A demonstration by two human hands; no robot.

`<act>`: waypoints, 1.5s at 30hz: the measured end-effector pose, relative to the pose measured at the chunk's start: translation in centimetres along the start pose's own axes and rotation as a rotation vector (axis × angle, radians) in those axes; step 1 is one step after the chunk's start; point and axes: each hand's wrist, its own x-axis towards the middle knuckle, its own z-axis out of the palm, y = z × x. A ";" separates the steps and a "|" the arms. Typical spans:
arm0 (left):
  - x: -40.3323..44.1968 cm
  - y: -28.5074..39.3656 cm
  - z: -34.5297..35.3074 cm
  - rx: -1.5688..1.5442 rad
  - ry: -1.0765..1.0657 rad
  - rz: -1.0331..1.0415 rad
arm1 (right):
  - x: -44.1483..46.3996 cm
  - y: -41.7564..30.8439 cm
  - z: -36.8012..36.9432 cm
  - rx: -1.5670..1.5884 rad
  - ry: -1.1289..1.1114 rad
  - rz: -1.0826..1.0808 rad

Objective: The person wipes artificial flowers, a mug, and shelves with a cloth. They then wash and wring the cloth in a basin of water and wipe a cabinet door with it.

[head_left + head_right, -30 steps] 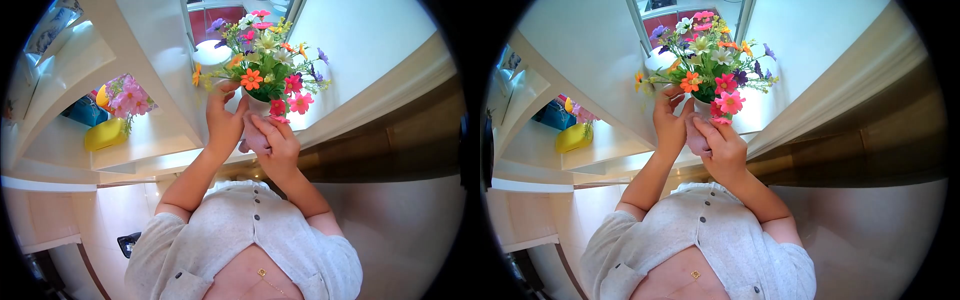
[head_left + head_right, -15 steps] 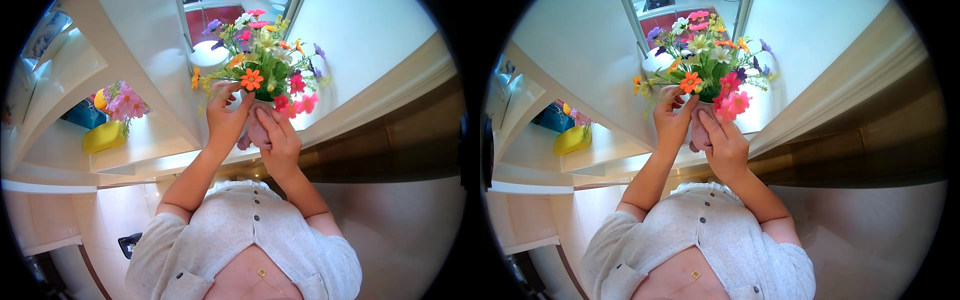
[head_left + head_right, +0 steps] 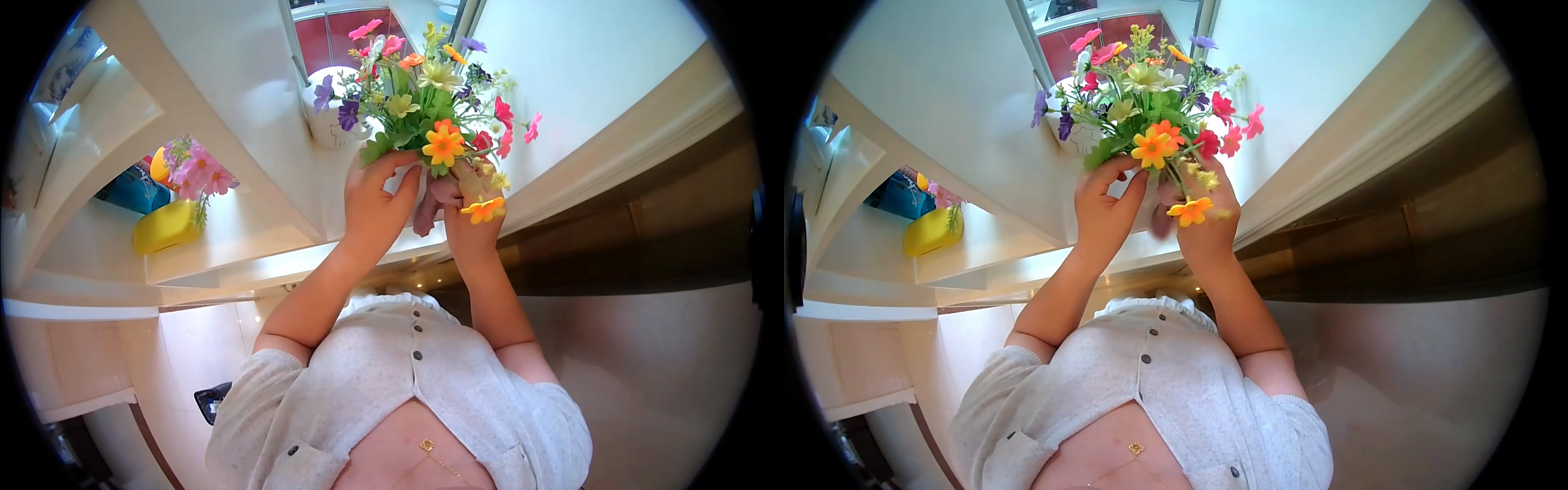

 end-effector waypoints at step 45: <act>-0.2 6.6 -1.1 -0.843 -0.164 -0.351 | 0.1 -5.4 -6.9 -0.150 0.176 -0.339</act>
